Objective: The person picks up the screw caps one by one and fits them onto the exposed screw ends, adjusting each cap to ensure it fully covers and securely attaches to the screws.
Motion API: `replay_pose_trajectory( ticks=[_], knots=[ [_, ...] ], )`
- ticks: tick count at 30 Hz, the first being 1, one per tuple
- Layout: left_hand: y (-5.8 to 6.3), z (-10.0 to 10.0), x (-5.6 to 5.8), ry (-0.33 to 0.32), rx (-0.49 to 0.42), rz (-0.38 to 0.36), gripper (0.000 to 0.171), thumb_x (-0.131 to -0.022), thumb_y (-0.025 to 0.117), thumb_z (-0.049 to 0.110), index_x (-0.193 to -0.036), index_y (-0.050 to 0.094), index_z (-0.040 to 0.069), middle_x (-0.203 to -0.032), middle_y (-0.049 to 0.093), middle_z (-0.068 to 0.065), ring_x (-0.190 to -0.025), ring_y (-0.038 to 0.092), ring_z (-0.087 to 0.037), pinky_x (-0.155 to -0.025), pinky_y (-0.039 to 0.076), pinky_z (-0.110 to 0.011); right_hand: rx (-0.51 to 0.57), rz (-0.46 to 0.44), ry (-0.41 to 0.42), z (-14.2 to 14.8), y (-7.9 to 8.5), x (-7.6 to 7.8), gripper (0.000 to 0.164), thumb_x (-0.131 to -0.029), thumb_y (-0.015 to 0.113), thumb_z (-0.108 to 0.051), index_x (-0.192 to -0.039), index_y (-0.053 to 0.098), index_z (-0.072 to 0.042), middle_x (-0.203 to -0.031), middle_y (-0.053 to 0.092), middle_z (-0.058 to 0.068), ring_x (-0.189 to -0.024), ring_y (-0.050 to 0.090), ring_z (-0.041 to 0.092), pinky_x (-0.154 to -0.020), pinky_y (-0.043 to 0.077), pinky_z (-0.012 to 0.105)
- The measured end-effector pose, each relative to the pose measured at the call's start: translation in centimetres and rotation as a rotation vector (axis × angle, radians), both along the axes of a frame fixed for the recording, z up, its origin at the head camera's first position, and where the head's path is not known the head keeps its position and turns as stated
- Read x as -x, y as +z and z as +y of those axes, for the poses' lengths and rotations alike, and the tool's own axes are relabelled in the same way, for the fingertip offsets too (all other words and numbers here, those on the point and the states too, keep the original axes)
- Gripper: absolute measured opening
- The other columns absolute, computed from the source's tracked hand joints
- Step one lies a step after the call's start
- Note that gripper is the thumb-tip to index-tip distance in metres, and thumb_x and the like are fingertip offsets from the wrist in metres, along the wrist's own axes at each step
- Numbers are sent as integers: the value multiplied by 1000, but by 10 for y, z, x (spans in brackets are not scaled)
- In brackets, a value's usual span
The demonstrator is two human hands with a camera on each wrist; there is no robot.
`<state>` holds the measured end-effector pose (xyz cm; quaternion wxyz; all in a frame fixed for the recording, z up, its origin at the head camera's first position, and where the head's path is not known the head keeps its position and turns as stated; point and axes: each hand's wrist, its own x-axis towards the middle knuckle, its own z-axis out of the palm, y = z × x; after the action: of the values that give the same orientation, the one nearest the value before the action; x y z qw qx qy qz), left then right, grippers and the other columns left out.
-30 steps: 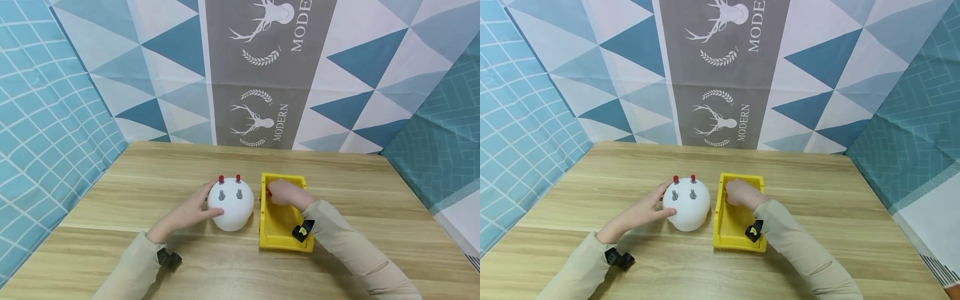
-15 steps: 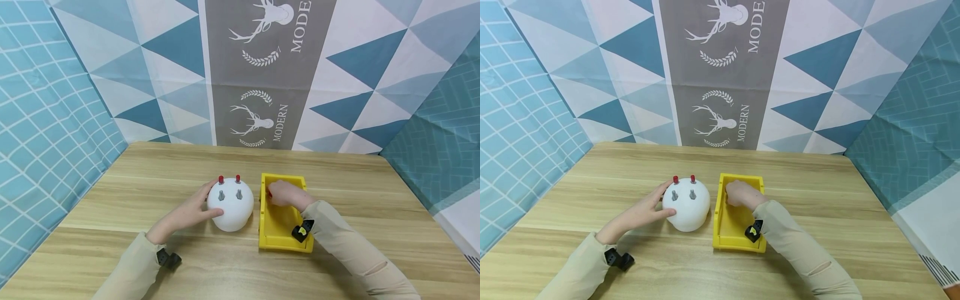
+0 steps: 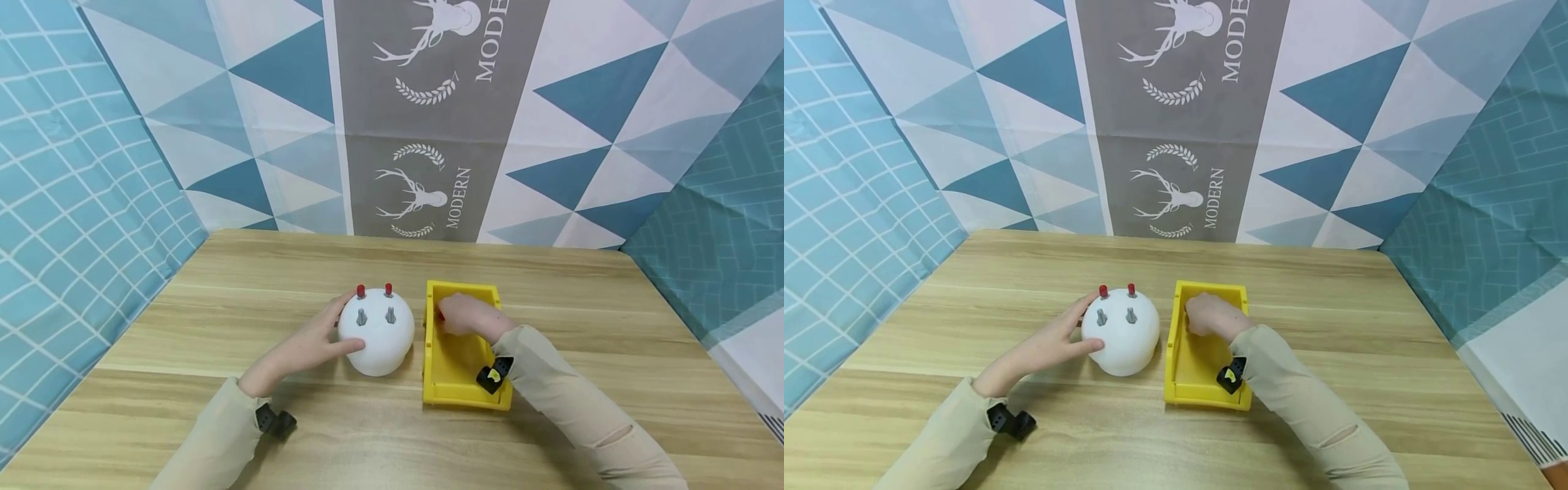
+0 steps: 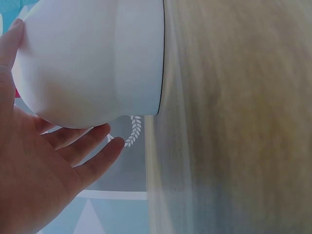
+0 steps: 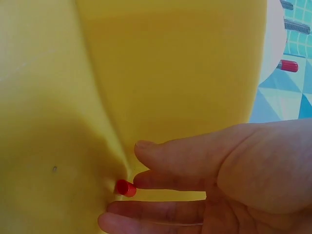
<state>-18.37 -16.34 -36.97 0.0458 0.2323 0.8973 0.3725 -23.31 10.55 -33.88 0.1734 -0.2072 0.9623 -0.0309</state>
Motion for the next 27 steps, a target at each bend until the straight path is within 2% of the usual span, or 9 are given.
replay_pose_trajectory(
  ticks=[9,15,22,27],
  knots=[
    [1,0,0,-7,-7,-4,92,-78,65,50,-146,15,13,-148,23,-11,-133,28,-31,-103,29,-53,-15,3,3,0,3,-1,12,-87,58,-12,-77,53,-8,-69,47,4,-65,46,17,-63,39,28],
    [1,0,0,-6,0,-3,92,-78,64,51,-146,15,13,-148,23,-11,-133,27,-31,-104,29,-53,-23,-15,-11,0,3,-1,8,-88,58,-11,-82,55,-7,-72,50,4,-67,47,17,-65,40,28],
    [1,0,0,-5,-4,-2,92,-78,65,50,-146,16,14,-148,24,-11,-133,29,-30,-103,29,-53,-22,-2,20,2,3,0,7,-87,58,-11,-89,59,-4,-78,55,6,-69,48,17,-68,44,30],
    [1,0,0,-5,-6,-5,92,-78,65,50,-146,15,14,-148,24,-11,-133,29,-30,-103,29,-53,-28,1,33,1,4,-1,9,-88,57,-9,-80,59,-6,-72,52,5,-66,46,16,-65,41,28]
  ],
)
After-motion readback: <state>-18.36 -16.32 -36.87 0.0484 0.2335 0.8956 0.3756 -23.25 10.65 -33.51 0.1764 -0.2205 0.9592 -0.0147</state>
